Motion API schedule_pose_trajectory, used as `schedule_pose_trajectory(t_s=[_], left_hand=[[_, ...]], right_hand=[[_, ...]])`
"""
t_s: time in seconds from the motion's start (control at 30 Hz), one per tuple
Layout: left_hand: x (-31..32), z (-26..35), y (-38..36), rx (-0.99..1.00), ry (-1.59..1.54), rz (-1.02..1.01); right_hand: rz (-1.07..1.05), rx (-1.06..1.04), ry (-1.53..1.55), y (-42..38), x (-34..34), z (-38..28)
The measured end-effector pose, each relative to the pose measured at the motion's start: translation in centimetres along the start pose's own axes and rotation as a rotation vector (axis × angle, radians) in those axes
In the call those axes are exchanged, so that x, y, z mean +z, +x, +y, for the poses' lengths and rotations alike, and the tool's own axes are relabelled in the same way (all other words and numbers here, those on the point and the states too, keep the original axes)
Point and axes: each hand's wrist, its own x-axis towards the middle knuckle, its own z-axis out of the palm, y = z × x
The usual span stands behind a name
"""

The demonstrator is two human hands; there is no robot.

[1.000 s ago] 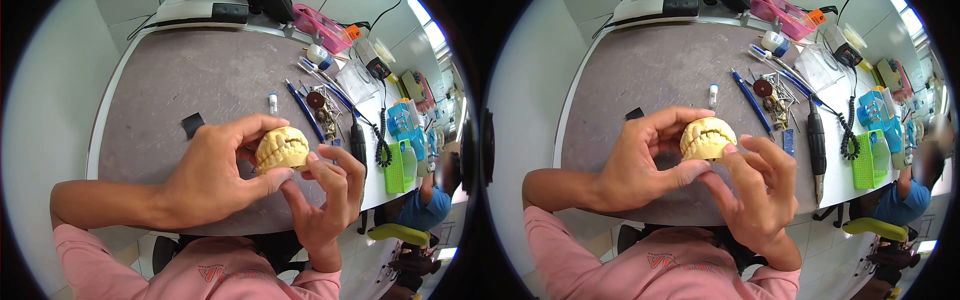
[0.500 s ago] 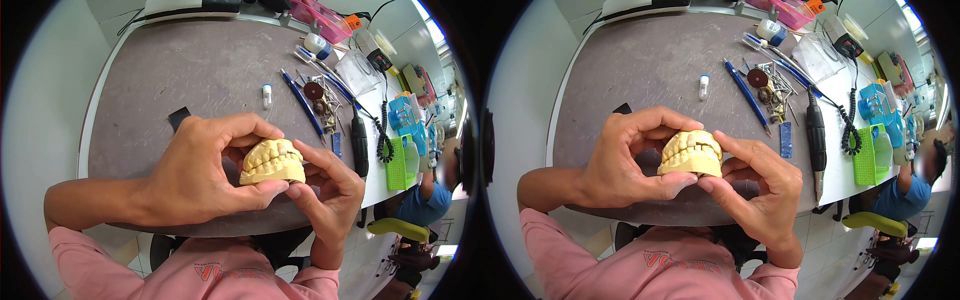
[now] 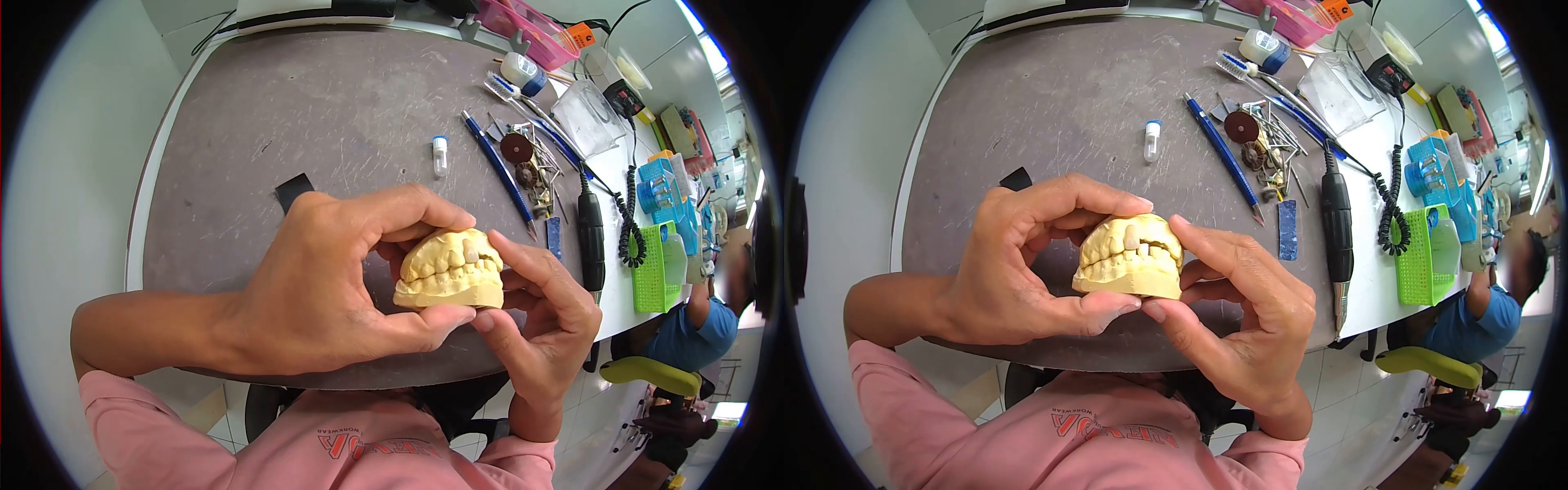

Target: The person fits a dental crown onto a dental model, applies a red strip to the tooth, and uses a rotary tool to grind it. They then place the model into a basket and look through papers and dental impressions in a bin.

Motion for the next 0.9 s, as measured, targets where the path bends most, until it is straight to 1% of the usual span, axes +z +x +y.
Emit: schedule_pose_trajectory(t_s=[0.2,0.27,0.4,0.43,0.47,0.5,0.53,0.57,0.6,0.73,0.8,0.83,0.9], left_hand=[[-0.1,0.0,0.0,0.04,0.032,0.003],[-0.2,0.1,0.0,0.079,0.115,-0.009],[-0.1,-0.2,0.0,0.103,0.1,0.005],[-0.2,-0.3,0.2,0.162,0.175,0.025],[-0.3,-0.3,0.4,0.227,0.255,0.045],[-0.3,-0.3,0.6,0.232,0.258,0.046],[-0.3,-0.2,0.8,0.305,0.332,0.085],[-0.3,-0.2,0.9,0.378,0.406,0.122],[-0.3,-0.2,0.9,0.38,0.409,0.122],[-0.1,-0.3,0.9,0.438,0.472,0.156],[-0.1,-0.1,0.8,0.466,0.488,0.161],[0.0,0.0,0.7,0.451,0.492,0.16],[0.0,0.1,0.6,0.437,0.5,0.153]], right_hand=[[0.009,-0.028,-0.016,0.0,0.0,-0.2],[0.01,-0.038,-0.015,0.0,0.1,-0.2],[0.037,-0.063,-0.019,0.0,0.2,-0.1],[0.038,-0.066,-0.019,0.0,0.3,0.0],[0.085,-0.125,-0.1,0.2,0.5,0.0],[0.129,-0.178,-0.179,0.4,0.6,0.0],[0.13,-0.184,-0.179,0.6,0.5,0.2],[0.131,-0.272,-0.285,0.7,0.5,0.4],[0.131,-0.356,-0.39,0.9,0.4,0.5],[0.131,-0.388,-0.421,1.1,0.2,0.3],[0.115,-0.349,-0.357,1.0,0.1,0.1],[0.12,-0.35,-0.356,1.0,0.1,0.1],[0.07,-0.282,-0.287,1.0,0.0,-0.1]])
